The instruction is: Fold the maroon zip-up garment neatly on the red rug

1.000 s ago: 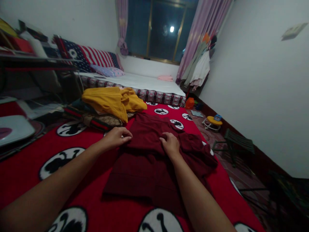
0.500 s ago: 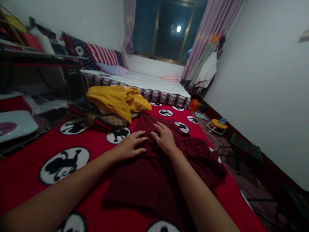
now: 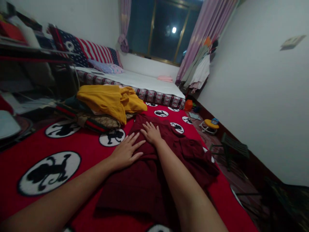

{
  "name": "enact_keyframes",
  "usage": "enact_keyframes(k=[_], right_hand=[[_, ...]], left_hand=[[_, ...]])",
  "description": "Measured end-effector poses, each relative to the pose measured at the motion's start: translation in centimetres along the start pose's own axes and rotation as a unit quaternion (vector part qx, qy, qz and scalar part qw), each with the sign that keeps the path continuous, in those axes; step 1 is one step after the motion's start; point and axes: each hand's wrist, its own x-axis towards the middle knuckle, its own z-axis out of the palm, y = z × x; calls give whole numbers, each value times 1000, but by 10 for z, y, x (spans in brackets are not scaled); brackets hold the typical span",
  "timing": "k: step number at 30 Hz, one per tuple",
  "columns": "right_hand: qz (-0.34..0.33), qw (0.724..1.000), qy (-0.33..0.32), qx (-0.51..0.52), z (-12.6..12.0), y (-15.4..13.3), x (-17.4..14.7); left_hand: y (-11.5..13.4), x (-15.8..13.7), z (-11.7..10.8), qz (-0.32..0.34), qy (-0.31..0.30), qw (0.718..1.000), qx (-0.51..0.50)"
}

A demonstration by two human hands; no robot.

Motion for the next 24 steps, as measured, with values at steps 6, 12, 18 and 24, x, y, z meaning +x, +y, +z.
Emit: enact_keyframes(k=[6,12,18,24], right_hand=[[-22,998,-51,36,-4,15,-8],[147,980,10,-130,-78,71,-91],[214,951,-112,-194,-87,121,-170],[308,945,79,-73,-88,141,-177]], left_hand=[[-4,-1,4,8,17,1000,1],[-3,-1,5,4,27,1000,-8],[0,0,5,-6,17,1000,4],[-1,0,5,-3,22,1000,1]])
